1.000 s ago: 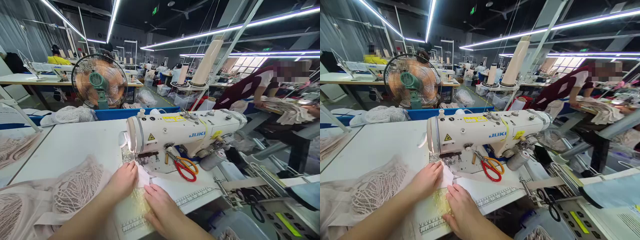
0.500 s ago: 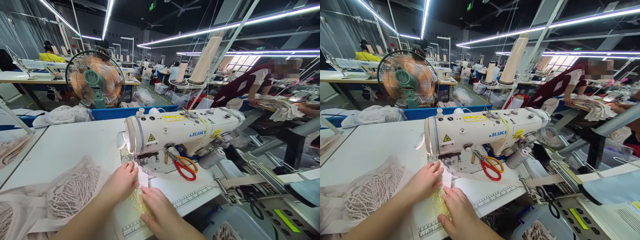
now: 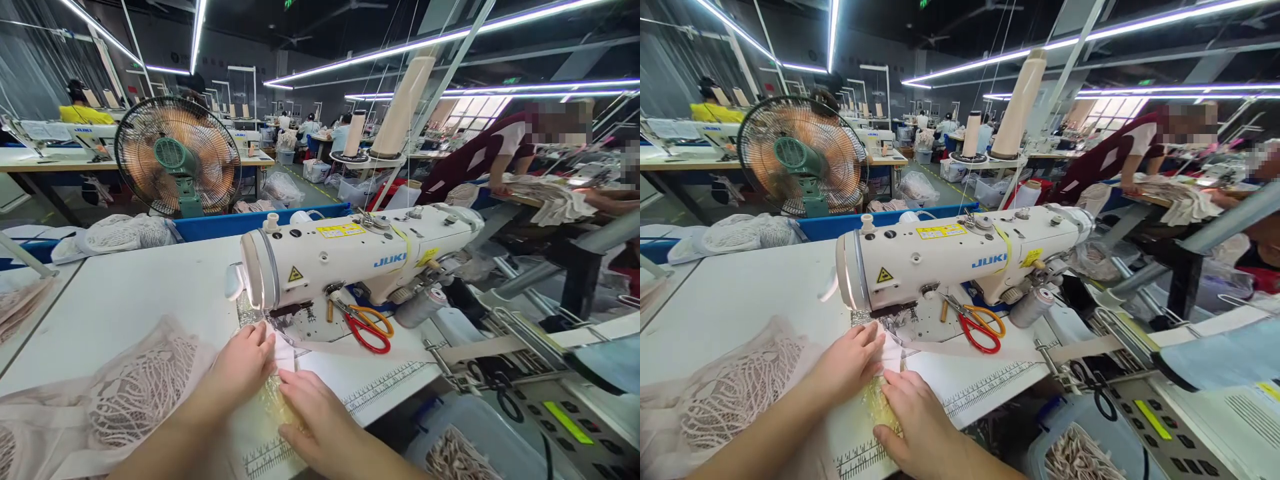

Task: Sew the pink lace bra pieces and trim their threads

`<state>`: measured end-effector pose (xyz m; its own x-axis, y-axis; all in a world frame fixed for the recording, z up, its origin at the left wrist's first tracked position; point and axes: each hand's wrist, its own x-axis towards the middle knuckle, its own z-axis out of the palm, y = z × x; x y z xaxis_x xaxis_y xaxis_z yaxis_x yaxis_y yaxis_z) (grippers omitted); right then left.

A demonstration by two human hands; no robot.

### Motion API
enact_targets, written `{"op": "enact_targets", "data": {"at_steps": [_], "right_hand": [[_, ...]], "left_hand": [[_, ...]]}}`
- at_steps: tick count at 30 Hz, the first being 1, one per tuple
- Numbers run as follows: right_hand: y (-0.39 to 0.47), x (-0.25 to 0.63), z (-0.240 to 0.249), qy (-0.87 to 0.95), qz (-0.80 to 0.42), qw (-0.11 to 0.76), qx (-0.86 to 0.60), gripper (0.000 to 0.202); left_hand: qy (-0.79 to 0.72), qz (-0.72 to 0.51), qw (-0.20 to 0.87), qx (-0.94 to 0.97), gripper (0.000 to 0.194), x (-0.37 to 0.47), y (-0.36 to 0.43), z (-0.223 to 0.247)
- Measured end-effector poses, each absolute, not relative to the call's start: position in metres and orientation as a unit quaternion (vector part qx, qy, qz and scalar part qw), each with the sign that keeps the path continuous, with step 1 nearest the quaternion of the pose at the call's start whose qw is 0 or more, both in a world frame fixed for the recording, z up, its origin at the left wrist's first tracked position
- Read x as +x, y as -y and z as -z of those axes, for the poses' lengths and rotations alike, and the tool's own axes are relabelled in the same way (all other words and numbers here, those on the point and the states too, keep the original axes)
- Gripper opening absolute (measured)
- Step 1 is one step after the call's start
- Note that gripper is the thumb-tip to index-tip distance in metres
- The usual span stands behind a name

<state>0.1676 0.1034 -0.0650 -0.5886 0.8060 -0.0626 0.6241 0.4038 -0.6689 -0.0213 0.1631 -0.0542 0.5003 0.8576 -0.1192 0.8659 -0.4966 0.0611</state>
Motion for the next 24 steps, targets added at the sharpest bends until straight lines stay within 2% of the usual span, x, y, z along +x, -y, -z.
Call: {"op": "enact_targets", "data": {"at_steps": [10, 15, 20, 24], "right_hand": [[-0.113, 0.155, 0.068, 0.817, -0.335, 0.166, -0.439, 0.049], [-0.119, 0.144, 0.067, 0.828, -0.306, 0.157, -0.443, 0.023], [-0.118, 0.146, 0.071, 0.848, -0.293, 0.188, -0.4, 0.018], [-0.114, 0.159, 0.077, 0.838, -0.305, 0.267, -0.365, 0.01]], "left_hand": [[-0.478, 0.059, 0.036, 0.875, 0.047, -0.028, -0.177, 0.048], [-0.443, 0.096, 0.038, 0.89, 0.034, -0.016, -0.158, 0.045], [-0.503, 0.085, 0.119, 0.852, 0.054, -0.012, -0.137, 0.054], [-0.475, 0.076, 0.102, 0.871, 0.038, -0.018, -0.137, 0.053]]}}
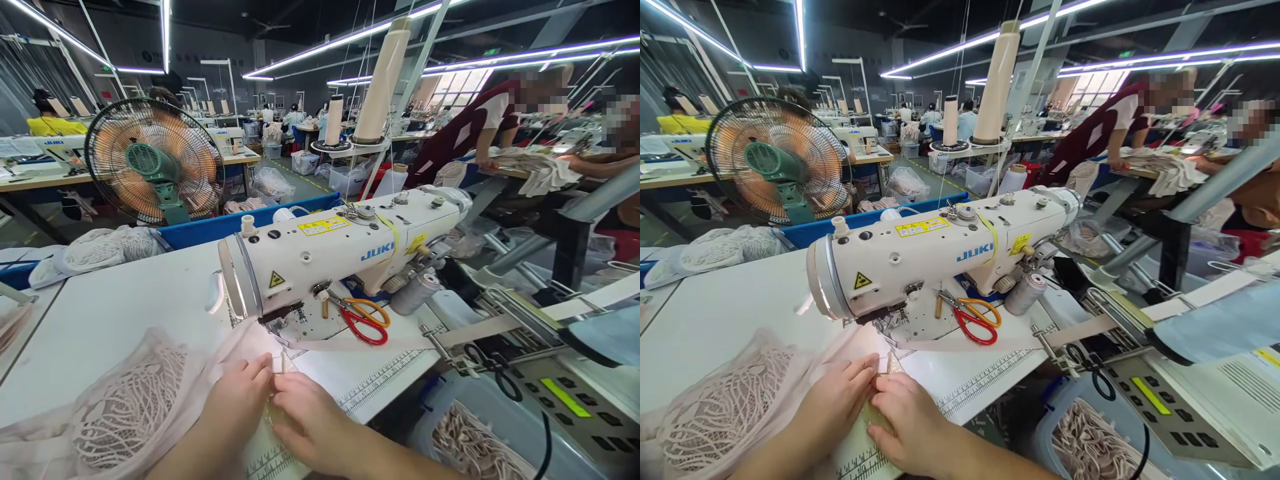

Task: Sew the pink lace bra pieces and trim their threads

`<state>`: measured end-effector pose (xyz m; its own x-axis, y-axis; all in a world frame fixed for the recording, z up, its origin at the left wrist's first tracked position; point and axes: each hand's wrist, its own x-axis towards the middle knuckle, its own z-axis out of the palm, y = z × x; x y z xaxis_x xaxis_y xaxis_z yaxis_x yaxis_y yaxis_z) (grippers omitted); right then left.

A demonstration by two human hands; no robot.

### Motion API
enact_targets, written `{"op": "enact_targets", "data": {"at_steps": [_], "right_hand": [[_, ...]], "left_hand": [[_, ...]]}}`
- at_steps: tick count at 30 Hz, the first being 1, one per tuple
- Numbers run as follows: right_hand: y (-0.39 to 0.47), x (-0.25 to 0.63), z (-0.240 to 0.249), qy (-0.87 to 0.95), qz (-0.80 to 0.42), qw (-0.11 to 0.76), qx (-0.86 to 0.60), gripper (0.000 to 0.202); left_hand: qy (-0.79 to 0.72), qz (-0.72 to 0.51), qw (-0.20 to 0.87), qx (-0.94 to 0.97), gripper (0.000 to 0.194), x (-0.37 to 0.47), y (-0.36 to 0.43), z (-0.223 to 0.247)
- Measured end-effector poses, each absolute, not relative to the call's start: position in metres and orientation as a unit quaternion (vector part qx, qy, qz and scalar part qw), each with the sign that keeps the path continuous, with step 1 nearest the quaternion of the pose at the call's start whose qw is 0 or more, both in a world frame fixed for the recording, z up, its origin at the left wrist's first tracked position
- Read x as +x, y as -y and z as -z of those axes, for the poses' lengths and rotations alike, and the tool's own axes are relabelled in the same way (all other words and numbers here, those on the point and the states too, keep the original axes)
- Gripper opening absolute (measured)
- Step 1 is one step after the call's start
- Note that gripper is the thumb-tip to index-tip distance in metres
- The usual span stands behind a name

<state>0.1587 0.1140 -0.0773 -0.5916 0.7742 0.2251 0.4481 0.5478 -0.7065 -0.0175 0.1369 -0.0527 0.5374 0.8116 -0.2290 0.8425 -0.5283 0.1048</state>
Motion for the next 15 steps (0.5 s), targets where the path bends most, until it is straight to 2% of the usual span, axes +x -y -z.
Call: {"op": "enact_targets", "data": {"at_steps": [7, 15], "right_hand": [[-0.109, 0.179, 0.087, 0.807, -0.288, 0.345, -0.383, 0.016], [-0.108, 0.176, 0.088, 0.811, -0.27, 0.358, -0.375, 0.014]], "left_hand": [[-0.462, 0.071, 0.028, 0.883, 0.035, -0.027, -0.145, 0.05], [-0.409, 0.04, -0.044, 0.91, 0.03, -0.033, -0.151, 0.05]]}}
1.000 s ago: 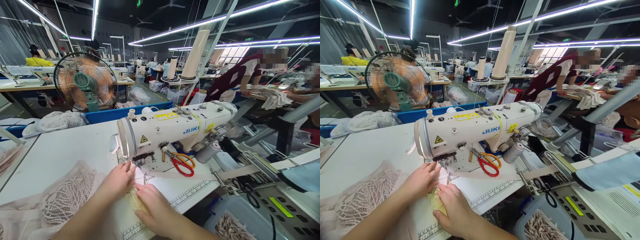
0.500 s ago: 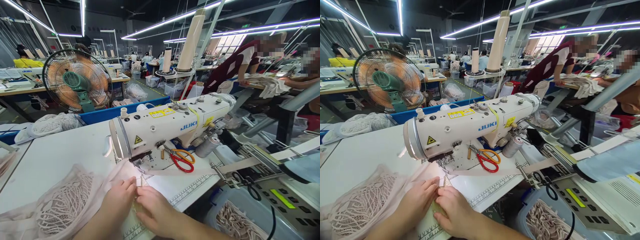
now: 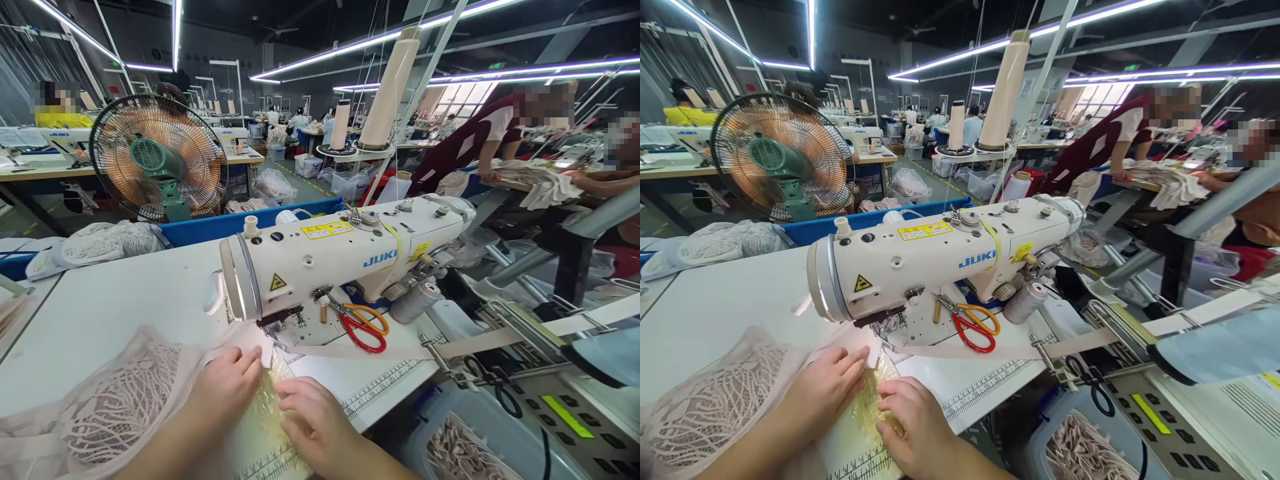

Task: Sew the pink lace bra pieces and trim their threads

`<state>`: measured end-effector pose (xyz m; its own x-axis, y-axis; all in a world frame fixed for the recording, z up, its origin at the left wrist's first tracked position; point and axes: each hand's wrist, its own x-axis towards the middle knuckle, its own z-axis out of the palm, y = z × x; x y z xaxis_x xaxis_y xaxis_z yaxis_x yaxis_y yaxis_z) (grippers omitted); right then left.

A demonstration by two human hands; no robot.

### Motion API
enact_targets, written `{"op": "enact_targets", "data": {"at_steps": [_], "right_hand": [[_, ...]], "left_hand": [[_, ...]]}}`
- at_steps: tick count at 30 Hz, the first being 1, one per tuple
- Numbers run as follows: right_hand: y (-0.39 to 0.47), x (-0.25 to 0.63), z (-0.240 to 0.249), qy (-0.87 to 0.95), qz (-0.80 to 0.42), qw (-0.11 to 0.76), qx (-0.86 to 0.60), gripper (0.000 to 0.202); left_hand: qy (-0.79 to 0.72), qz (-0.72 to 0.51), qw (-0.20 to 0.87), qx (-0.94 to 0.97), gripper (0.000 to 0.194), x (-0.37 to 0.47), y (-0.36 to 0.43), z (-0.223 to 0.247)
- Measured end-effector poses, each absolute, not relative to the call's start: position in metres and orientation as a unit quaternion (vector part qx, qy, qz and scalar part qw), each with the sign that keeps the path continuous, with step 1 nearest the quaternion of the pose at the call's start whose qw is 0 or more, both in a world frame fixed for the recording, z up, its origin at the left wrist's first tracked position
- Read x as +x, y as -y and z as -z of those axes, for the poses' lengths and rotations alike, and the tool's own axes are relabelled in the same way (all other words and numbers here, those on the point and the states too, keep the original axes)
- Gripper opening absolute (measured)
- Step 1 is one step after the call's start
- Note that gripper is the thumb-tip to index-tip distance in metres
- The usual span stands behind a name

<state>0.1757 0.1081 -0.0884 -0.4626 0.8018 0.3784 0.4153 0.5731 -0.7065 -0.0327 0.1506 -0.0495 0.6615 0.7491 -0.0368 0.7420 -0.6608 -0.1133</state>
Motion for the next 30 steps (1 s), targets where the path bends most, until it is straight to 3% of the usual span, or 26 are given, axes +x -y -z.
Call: {"op": "enact_targets", "data": {"at_steps": [10, 30], "right_hand": [[-0.107, 0.178, 0.089, 0.813, -0.278, 0.345, -0.379, 0.014], [-0.109, 0.178, 0.086, 0.804, -0.29, 0.346, -0.386, 0.013]], "left_hand": [[0.369, -0.025, 0.068, -0.927, 0.034, -0.043, -0.157, 0.055], [0.453, -0.058, -0.007, -0.89, 0.039, -0.052, -0.185, 0.038]]}}
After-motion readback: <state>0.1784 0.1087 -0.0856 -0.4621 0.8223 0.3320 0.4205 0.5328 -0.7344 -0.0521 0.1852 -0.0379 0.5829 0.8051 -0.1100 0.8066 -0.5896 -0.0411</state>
